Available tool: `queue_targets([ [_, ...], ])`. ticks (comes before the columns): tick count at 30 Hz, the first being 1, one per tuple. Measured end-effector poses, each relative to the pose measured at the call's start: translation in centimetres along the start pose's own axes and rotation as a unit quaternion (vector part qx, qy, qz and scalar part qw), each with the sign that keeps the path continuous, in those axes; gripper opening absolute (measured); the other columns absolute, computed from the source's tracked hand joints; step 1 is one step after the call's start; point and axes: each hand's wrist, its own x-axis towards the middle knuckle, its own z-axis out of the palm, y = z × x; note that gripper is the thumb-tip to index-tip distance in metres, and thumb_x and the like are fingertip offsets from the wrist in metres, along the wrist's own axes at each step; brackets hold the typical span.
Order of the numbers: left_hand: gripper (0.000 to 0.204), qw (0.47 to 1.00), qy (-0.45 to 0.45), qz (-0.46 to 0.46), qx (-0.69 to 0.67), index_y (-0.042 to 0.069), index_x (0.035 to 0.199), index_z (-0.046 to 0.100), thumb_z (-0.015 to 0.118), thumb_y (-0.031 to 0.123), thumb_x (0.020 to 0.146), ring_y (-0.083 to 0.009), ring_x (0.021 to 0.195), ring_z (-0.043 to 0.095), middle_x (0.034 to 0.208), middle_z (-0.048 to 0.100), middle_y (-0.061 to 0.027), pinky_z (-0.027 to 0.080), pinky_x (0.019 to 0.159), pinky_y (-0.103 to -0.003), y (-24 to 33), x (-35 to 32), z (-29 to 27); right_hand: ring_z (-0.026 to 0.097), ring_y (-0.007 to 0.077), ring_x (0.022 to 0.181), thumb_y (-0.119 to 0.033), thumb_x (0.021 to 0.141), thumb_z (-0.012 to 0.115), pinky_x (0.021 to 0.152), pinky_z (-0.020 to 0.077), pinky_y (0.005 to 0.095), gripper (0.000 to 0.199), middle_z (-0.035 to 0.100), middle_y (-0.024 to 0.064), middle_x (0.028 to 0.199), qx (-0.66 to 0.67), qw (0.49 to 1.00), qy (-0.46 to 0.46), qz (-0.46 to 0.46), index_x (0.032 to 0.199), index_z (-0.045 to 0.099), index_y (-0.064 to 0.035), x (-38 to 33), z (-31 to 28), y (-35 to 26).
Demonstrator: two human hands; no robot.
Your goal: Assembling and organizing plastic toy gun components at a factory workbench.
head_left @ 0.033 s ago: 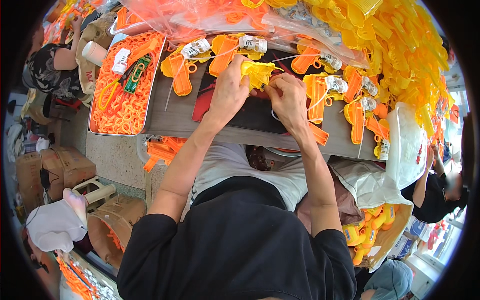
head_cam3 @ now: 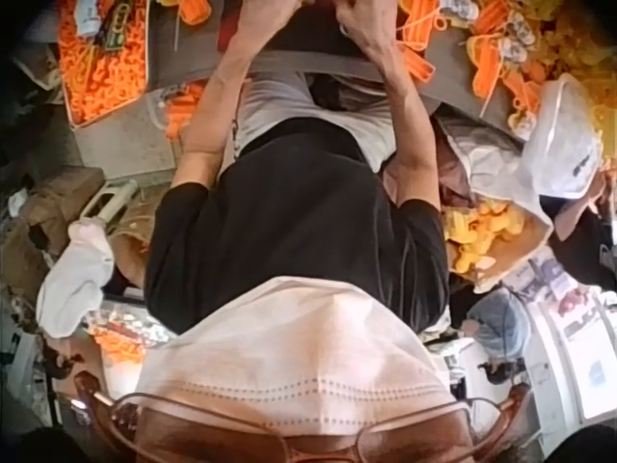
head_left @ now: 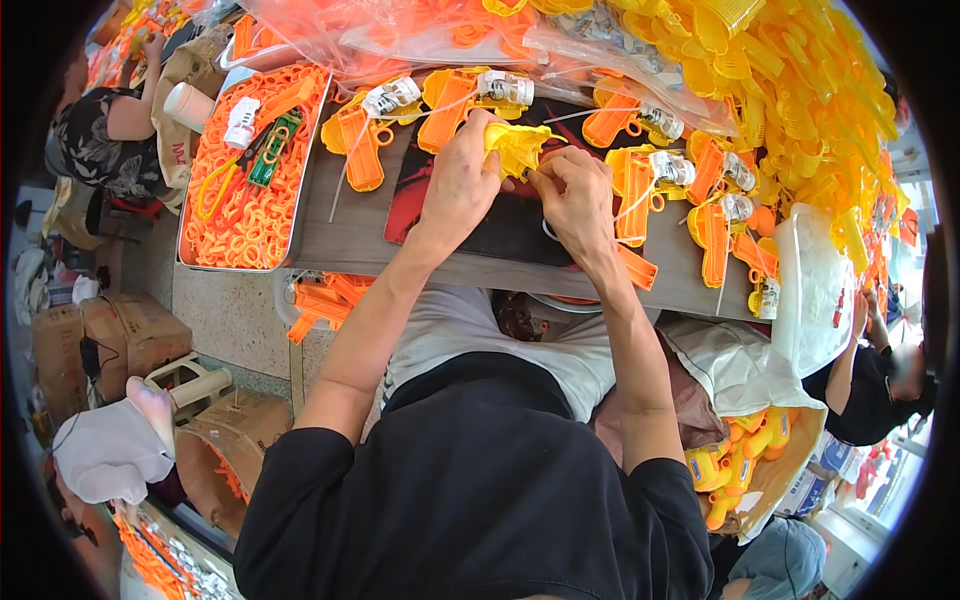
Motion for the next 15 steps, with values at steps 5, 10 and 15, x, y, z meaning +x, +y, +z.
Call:
queue_targets([
  [5, 0.025, 1.000, 0.004, 0.019, 0.012, -0.001, 0.114, 0.054, 0.054, -0.010, 0.090, -0.0320, 0.079, 0.072, 0.102, 0.065, -0.0193, 0.055, 0.073, -0.042, 0.4, -0.6, 1.1, 0.065, 0.0298, 0.079, -0.004, 0.080, 0.075, 0.074, 0.0493, 0.0395, 0.011, 0.069, 0.0136, 0.090, -0.007, 0.999, -0.005, 0.032, 0.085, 0.070, 0.0036, -0.5, -0.6, -0.7],
  [10, 0.035, 0.998, 0.012, 0.048, 0.049, 0.000, 0.114, 0.053, 0.059, -0.013, 0.082, -0.0386, 0.089, 0.068, 0.104, 0.064, -0.0197, 0.054, 0.075, -0.047, 1.6, -0.8, 1.5, 0.064, 0.0295, 0.074, -0.003, 0.080, 0.074, 0.069, 0.0497, 0.0402, 0.011, 0.068, 0.0136, 0.089, 0.052, 0.997, -0.002, 0.058, 0.086, 0.069, 0.0051, -1.2, -0.5, 0.0],
  [15, 0.042, 0.997, 0.008, 0.064, 0.045, 0.002, 0.114, 0.051, 0.062, -0.014, 0.077, -0.0444, 0.096, 0.064, 0.108, 0.062, -0.0212, 0.053, 0.077, -0.051, 2.1, -1.2, 1.7, 0.064, 0.0269, 0.072, -0.002, 0.080, 0.074, 0.066, 0.0493, 0.0377, 0.011, 0.068, 0.0132, 0.088, 0.148, 0.977, -0.033, 0.152, 0.086, 0.070, 0.0057, -1.7, -0.7, 0.5],
])
